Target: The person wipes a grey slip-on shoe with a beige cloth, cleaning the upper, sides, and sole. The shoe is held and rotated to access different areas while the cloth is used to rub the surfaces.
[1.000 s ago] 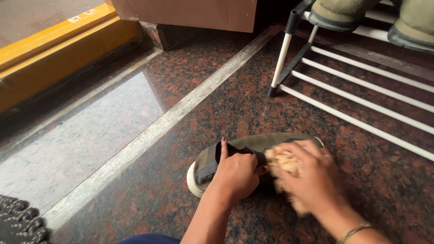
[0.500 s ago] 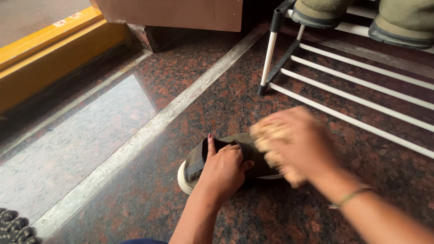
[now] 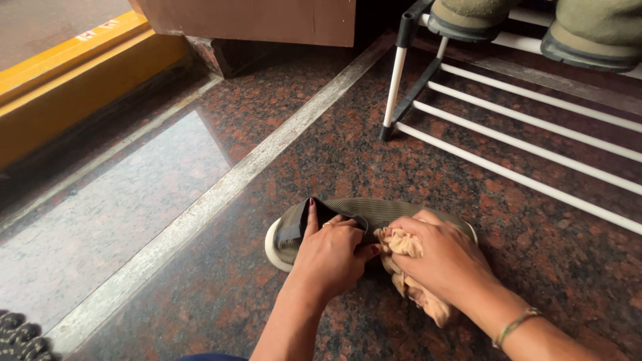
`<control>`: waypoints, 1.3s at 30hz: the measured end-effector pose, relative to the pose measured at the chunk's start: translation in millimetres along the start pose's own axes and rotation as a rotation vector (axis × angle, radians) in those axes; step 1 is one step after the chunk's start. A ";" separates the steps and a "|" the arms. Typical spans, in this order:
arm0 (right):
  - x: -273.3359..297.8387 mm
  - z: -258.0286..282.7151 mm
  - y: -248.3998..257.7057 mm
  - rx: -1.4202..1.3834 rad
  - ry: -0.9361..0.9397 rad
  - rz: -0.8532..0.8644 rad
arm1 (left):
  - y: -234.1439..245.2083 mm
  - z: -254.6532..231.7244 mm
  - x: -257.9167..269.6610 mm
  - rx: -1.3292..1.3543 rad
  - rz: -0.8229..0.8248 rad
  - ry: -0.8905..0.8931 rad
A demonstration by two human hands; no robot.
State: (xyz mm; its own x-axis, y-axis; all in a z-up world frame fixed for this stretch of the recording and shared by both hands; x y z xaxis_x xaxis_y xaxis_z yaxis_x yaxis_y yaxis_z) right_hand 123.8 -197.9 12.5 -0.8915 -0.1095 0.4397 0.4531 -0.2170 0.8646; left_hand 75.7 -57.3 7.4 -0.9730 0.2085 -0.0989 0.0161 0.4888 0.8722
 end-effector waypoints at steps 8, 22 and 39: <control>10.0 4.2 9.7 0.288 0.058 0.197 | 14.9 4.3 0.1 -0.046 -0.189 -0.015; -4.6 22.8 -9.7 0.364 0.136 0.057 | -3.5 16.9 3.9 -0.126 -0.134 0.056; 18.7 -19.9 -10.5 0.230 0.066 0.255 | 9.3 7.9 -0.4 -0.167 -0.252 0.083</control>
State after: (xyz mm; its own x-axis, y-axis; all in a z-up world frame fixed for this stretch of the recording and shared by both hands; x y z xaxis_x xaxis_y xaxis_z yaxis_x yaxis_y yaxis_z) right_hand 102.4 -217.0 6.8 -0.7443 -0.1964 0.6383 0.6428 0.0485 0.7645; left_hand 78.1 -46.2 11.8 -0.9571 0.0246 -0.2886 -0.2596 0.3692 0.8923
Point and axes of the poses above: each hand's wrist, its own x-axis away from the middle knuckle, its own y-axis out of the back of the hand, z = x × y, the point moved 7 cm from there along -x, towards the middle knuckle, and after that the axes turned 15 degrees about -y, right-handed, at the moved point
